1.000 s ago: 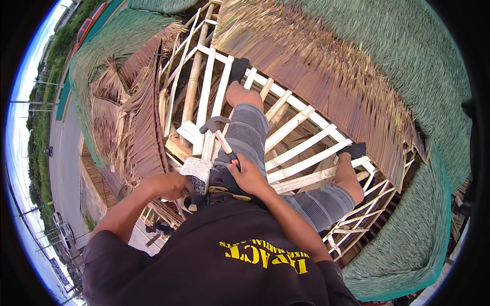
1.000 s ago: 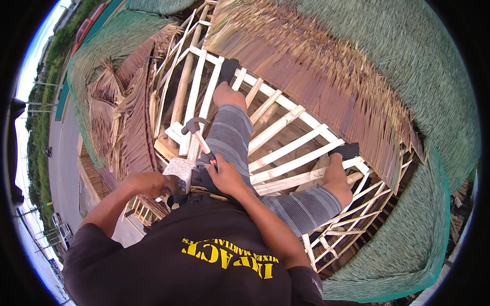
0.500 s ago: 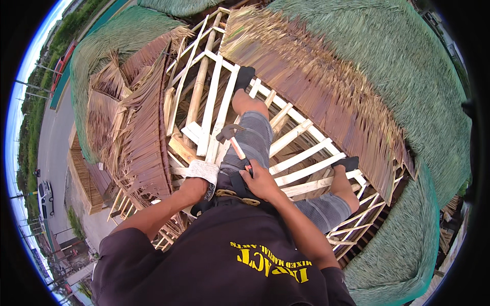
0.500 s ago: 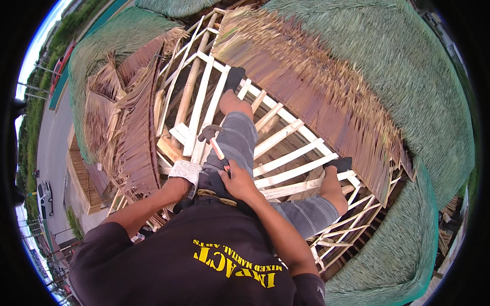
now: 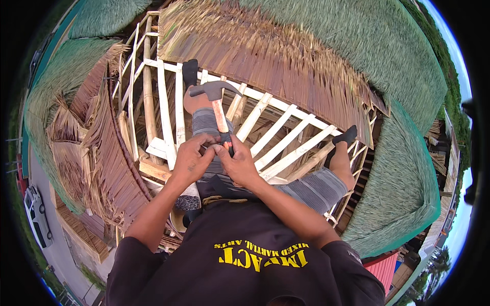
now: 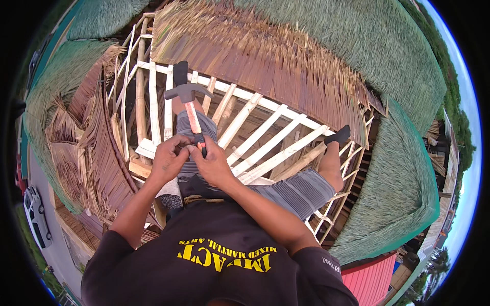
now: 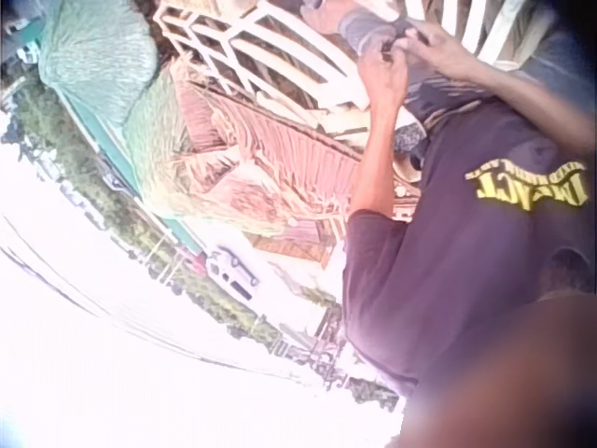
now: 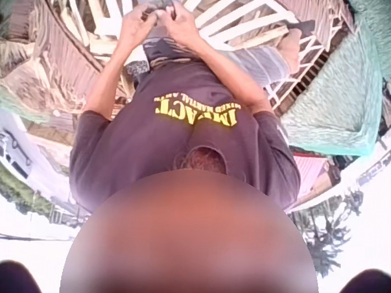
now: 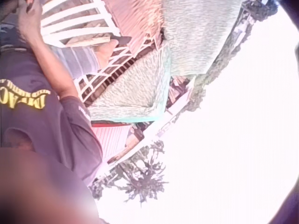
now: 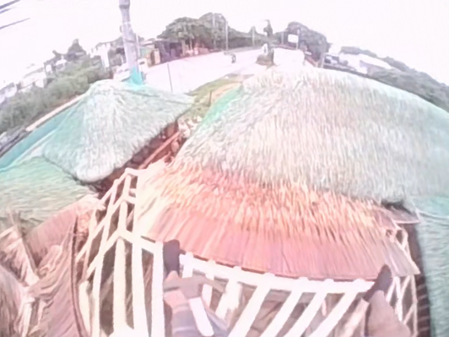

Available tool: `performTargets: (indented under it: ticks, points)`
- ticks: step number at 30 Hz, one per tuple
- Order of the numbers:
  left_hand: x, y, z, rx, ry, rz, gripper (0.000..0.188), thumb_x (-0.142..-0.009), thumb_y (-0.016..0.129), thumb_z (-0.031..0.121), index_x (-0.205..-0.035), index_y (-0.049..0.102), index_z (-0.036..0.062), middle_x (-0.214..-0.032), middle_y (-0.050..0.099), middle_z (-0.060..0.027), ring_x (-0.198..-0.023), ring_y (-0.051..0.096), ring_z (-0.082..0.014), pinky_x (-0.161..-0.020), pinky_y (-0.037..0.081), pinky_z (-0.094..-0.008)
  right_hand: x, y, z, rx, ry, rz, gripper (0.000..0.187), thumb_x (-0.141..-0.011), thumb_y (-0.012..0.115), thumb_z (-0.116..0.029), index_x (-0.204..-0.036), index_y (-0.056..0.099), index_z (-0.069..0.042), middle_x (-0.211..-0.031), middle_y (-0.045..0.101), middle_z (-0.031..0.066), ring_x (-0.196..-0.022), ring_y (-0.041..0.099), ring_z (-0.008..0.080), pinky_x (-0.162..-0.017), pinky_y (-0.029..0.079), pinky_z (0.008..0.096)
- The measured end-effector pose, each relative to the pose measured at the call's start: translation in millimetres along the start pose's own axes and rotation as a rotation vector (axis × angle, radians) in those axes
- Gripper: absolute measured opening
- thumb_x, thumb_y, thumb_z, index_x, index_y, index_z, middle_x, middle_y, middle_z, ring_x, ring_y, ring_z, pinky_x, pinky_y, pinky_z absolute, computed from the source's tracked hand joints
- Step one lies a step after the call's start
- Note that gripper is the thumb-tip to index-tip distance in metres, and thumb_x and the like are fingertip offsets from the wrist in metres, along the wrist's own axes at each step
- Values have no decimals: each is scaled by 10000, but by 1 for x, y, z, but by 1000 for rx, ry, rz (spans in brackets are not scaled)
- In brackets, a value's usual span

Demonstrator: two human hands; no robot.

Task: The person is on a roof structure, using a hammer to secure thatch or palm-leaf tiles onto a wooden frame. They repeatedly position tiles and hammer them into place, working across the roof surface.

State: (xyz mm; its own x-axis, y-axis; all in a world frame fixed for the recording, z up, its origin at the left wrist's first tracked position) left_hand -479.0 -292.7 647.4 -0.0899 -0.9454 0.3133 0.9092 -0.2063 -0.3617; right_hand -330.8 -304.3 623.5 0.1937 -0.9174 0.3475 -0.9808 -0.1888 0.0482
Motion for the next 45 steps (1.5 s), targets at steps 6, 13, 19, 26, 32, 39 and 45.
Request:
performTargets:
  ticks: [6,13,19,26,32,39,45]
  points:
    - [-52,66,20,-148,118,-109,128,-899,678,88,-972,655,-13,-845,678,-141,-664,659,-205,-617,505,-334,-21,-68,20,-278,120,266,141,-972,670,-132,-947,600,-12,-682,562,-20,-564,484,56,-490,394,275]
    - [-117,150,35,-205,125,-375,148,-893,660,119,-966,640,-8,-759,639,-115,-619,595,-182,-601,487,-333,-32,-147,54,-405,145,423,163,-974,682,-142,-932,593,-11,-679,547,-23,-577,481,50,-500,395,261]
    - [-181,220,-6,-29,-67,-502,136,-923,617,87,-1018,662,1,-766,644,-76,-688,633,-138,-642,506,-305,-60,-216,95,-353,169,647,189,-1026,634,-179,-999,557,-9,-689,599,33,-522,570,90,-468,476,247]
    - [-303,367,-102,19,-167,-561,209,-937,653,100,-1104,708,-13,-988,737,-115,-880,702,-164,-804,547,-298,-83,-386,217,9,571,763,219,-937,678,-194,-928,593,8,-700,655,132,-587,641,201,-581,516,388]
    - [-403,519,-139,-225,134,-465,184,-930,654,102,-1062,685,-23,-955,719,-158,-854,706,-218,-791,543,-347,-95,-504,293,639,681,819,278,-964,654,-243,-925,565,17,-738,657,194,-759,717,356,-687,520,488]
    - [-468,679,-160,-308,282,-406,176,-898,688,168,-1040,718,67,-982,697,-180,-951,674,-374,-857,517,-477,-120,-568,322,607,671,798,207,-954,619,-145,-992,529,37,-726,642,302,-719,650,502,-657,504,571]
    - [-477,702,-197,-479,306,-384,187,-892,707,214,-1057,761,145,-1062,596,-118,-1055,565,-354,-952,443,-472,-135,-563,317,621,513,821,232,-961,635,-163,-1038,498,7,-709,644,282,-678,658,487,-599,503,557]
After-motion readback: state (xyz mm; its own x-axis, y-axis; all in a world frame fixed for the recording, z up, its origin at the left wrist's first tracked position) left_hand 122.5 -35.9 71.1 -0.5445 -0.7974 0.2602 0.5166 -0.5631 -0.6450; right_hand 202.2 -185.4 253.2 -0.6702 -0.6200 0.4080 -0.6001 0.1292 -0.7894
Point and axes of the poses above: each hand's wrist, its own x-axis away from the middle knuckle, its own y-axis out of the palm, z = x × y, the point moved 5 cm from there along -x, towards the middle knuckle
